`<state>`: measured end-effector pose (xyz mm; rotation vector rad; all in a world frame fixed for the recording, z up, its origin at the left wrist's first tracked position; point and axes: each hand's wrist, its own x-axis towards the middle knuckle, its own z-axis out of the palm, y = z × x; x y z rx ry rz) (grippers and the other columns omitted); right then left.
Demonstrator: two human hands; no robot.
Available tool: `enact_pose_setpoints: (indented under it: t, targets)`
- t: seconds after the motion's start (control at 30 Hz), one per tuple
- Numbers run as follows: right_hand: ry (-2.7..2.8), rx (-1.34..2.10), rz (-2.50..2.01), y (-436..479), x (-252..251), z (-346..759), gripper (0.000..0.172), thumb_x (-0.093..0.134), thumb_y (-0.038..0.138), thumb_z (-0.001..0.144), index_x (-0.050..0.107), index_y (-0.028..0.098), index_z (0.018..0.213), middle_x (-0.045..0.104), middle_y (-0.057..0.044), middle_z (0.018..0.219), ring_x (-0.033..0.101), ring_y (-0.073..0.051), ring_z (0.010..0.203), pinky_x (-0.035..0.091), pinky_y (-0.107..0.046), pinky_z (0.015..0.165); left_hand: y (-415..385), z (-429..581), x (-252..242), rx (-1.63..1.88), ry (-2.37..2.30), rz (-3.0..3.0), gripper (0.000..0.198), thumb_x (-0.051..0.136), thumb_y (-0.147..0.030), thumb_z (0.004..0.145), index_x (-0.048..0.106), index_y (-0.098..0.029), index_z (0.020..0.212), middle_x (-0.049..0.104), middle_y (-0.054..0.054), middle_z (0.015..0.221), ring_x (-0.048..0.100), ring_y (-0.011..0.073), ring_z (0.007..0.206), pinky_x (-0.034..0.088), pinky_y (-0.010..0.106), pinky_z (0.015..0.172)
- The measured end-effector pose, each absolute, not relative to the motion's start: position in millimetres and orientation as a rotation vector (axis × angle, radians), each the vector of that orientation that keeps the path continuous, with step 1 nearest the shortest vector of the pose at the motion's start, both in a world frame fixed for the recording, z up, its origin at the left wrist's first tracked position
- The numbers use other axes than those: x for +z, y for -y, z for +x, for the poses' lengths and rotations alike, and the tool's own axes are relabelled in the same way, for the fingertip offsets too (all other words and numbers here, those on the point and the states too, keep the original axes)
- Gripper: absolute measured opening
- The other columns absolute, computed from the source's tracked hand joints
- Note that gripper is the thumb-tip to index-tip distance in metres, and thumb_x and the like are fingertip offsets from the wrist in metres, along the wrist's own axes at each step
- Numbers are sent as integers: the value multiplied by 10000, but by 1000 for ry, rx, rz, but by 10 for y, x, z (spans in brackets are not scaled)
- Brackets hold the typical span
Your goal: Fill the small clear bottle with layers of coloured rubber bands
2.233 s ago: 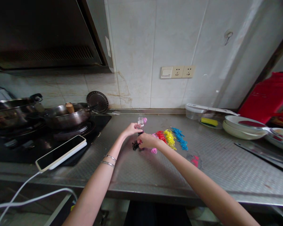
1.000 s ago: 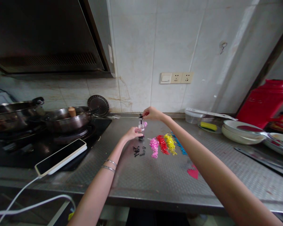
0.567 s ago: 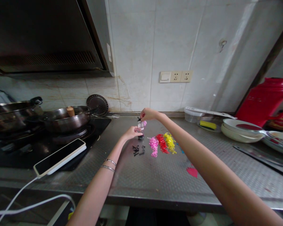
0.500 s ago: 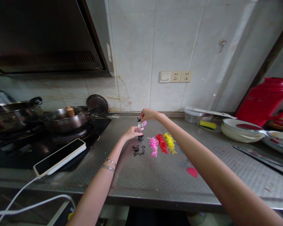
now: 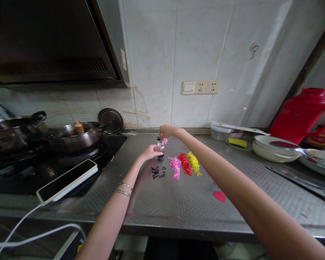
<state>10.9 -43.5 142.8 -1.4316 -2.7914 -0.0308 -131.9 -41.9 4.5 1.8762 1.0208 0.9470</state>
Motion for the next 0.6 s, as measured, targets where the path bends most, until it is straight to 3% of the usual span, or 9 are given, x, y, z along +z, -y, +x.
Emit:
enact_pose_setpoints:
  t: [0.3, 0.6]
  targets:
    - [2847, -51, -1457, 401, 1426, 71, 291, 657, 192, 637, 691, 100, 911, 686, -112, 833, 607, -170, 711, 425, -227, 572, 401, -1317, 32, 932, -1002, 1904, 406, 699, -178, 592, 613, -75, 975, 664, 107, 914, 604, 163, 790, 448, 311, 778]
    - [2797, 60, -1392, 395, 1434, 180, 215, 657, 167, 626, 710, 107, 825, 690, -81, 763, 593, -140, 649, 402, -197, 535, 413, -1318, 40, 919, -1040, 1909, 384, 699, -199, 590, 618, -70, 942, 660, 111, 910, 601, 169, 790, 445, 313, 771]
